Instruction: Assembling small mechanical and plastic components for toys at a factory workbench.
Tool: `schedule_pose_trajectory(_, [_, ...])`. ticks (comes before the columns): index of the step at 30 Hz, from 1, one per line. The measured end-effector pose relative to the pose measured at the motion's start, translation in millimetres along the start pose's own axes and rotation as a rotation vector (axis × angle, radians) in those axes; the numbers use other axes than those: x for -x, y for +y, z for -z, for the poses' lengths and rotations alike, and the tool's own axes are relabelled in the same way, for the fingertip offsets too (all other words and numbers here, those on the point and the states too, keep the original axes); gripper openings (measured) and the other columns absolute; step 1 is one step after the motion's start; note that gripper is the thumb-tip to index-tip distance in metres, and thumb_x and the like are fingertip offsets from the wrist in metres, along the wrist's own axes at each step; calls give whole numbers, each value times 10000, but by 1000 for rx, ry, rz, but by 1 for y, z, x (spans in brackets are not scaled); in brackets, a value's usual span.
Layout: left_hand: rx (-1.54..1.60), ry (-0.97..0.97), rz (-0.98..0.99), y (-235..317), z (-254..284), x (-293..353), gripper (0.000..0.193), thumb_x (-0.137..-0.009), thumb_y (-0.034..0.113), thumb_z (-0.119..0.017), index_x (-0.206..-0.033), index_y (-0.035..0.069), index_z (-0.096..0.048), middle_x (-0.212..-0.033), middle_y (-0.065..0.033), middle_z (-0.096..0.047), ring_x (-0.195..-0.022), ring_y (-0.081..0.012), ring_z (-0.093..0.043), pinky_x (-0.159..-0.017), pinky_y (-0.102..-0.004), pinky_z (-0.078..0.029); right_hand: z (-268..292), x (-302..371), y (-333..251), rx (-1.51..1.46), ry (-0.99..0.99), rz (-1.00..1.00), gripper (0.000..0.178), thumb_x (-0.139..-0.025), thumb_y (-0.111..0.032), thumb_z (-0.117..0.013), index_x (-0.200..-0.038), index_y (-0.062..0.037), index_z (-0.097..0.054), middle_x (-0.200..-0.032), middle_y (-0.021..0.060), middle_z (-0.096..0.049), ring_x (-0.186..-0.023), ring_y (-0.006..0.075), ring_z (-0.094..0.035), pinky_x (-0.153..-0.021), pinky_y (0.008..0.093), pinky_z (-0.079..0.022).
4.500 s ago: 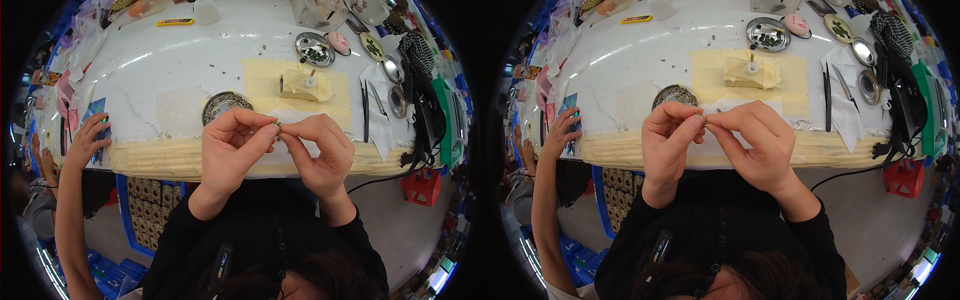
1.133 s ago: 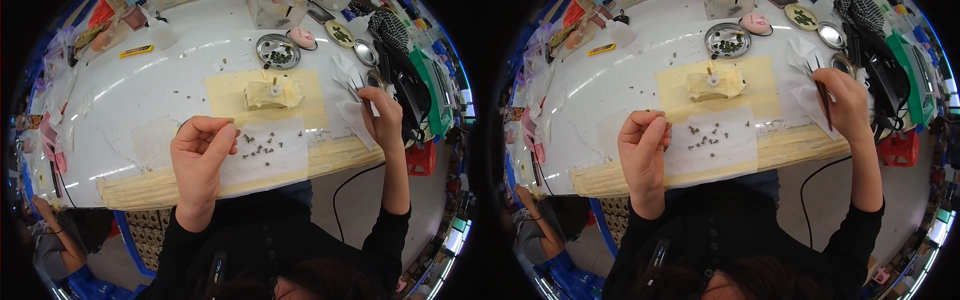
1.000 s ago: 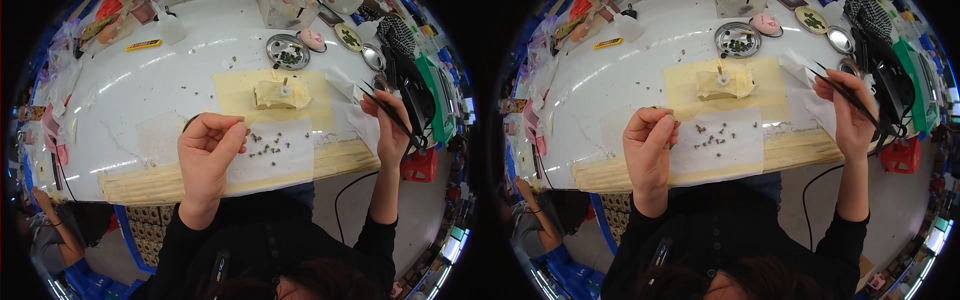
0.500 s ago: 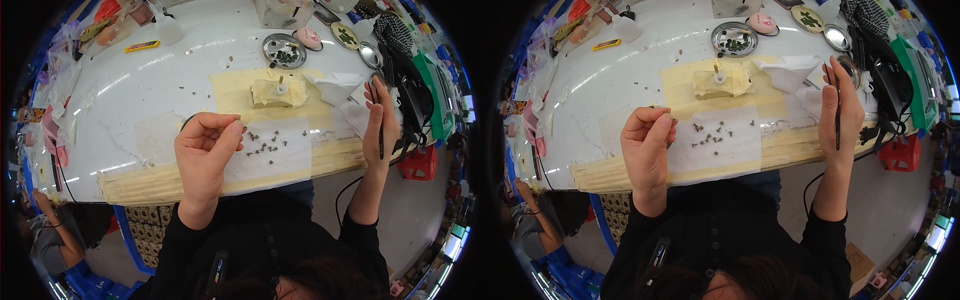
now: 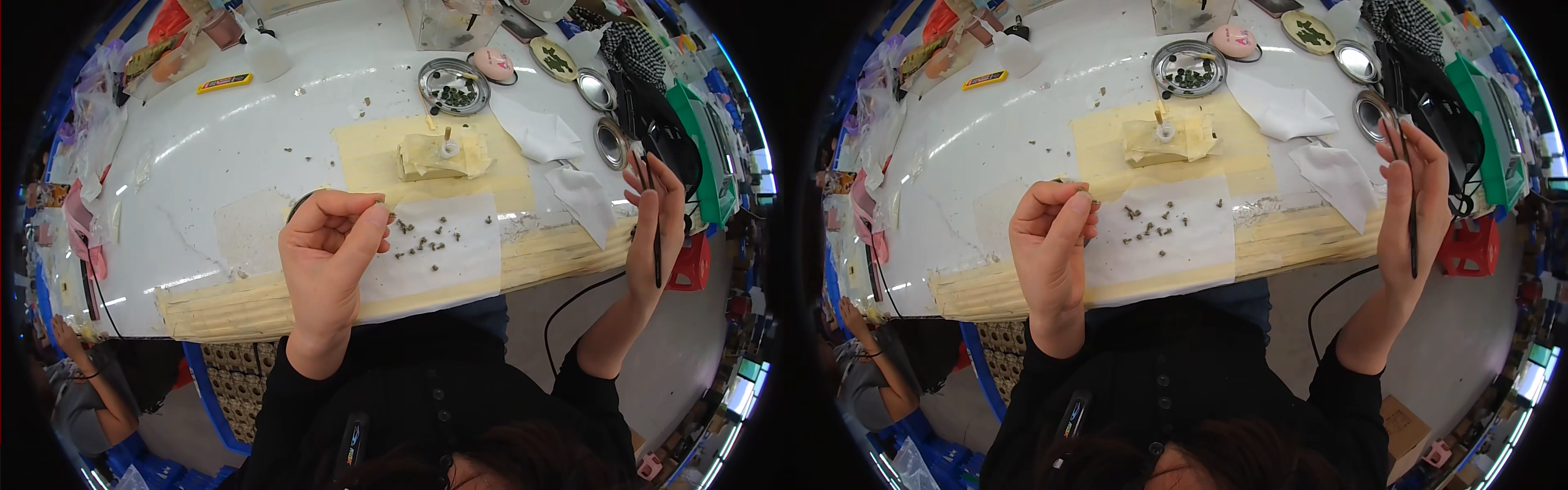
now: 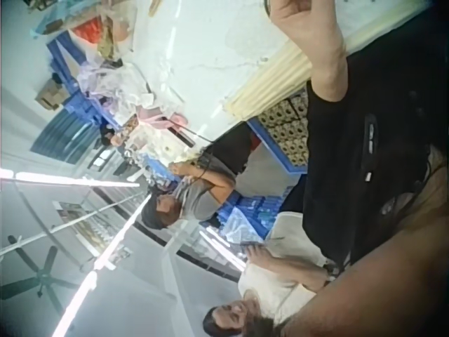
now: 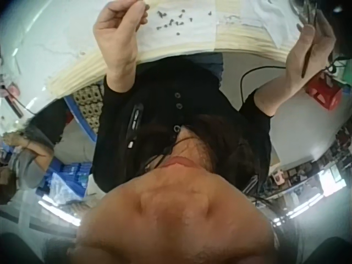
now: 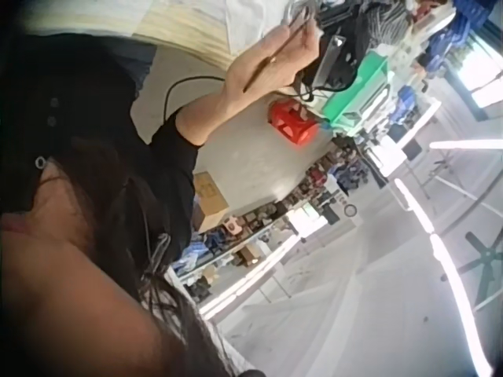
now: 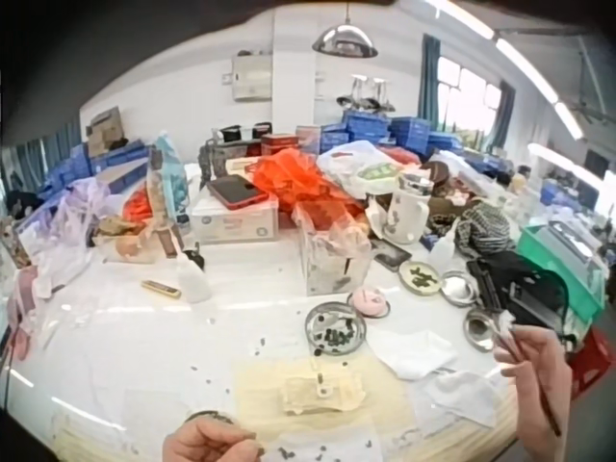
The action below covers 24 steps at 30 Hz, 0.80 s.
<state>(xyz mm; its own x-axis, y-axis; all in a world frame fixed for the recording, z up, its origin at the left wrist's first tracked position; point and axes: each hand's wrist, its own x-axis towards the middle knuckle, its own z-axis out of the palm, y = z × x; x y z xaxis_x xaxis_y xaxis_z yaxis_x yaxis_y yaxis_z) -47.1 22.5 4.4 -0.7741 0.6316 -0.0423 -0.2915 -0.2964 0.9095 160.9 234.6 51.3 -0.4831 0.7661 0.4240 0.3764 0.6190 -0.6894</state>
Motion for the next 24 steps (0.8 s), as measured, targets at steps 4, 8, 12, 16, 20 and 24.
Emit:
schedule_pose_trajectory(4, [-15, -1, 6, 1, -1, -1, 88, -821, 12, -651, -904, -4, -625, -785, -58, -646, -687, -68, -601, -610, -199, -508, -43, 40, -39, -519, -177, 136, 358, -745, 82, -663, -1083, 93, -546, -1021, 196, -655, -944, 226, -653, -823, 287, -489])
schedule_pose_trajectory(8, [-19, -5, 12, 0, 3, 1, 100, -824, 19, -653, -916, -9, -622, -788, -59, -647, -691, -65, -602, -610, -194, -511, -75, 33, -66, -460, -400, 448, 336, -708, 1, -741, -1003, 74, -599, -895, 200, -676, -850, 269, -673, -741, 314, -519])
schedule_pose_trajectory(12, [9, -20, 14, 0, 3, 0, 104, -825, 7, -651, -922, -13, -618, -815, -60, -646, -693, -59, -598, -615, -192, -516, -95, 31, -62, -524, -460, 512, 343, -765, -140, -740, -1003, 71, -613, -899, 188, -679, -799, 250, -677, -707, 291, -525])
schedule_pose_trajectory(16, [9, -38, 0, -1, 4, 1, 110, -822, -14, -650, -925, -18, -614, -840, -61, -643, -705, -53, -599, -618, -186, -516, -106, 40, -64, -595, -394, 318, 294, -736, -161, -752, -979, -26, -655, -884, 89, -686, -742, 227, -667, -646, 279, -518])
schedule_pose_trajectory(20, [20, -33, -14, -2, 3, 3, 118, -819, -26, -650, -929, -23, -609, -851, -65, -642, -722, -58, -606, -618, -184, -515, -112, 40, -61, -652, -423, 309, 263, -783, -184, -717, -983, -30, -643, -888, 92, -681, -738, 232, -659, -645, 284, -510])
schedule_pose_trajectory(24, [22, -46, -34, -3, 4, 3, 123, -815, -30, -651, -930, -27, -606, -855, -72, -641, -720, -64, -611, -619, -185, -515, -113, 37, -62, -654, -417, 315, 244, -800, -184, -703, -978, -30, -641, -882, 93, -675, -736, 235, -652, -646, 289, -505])
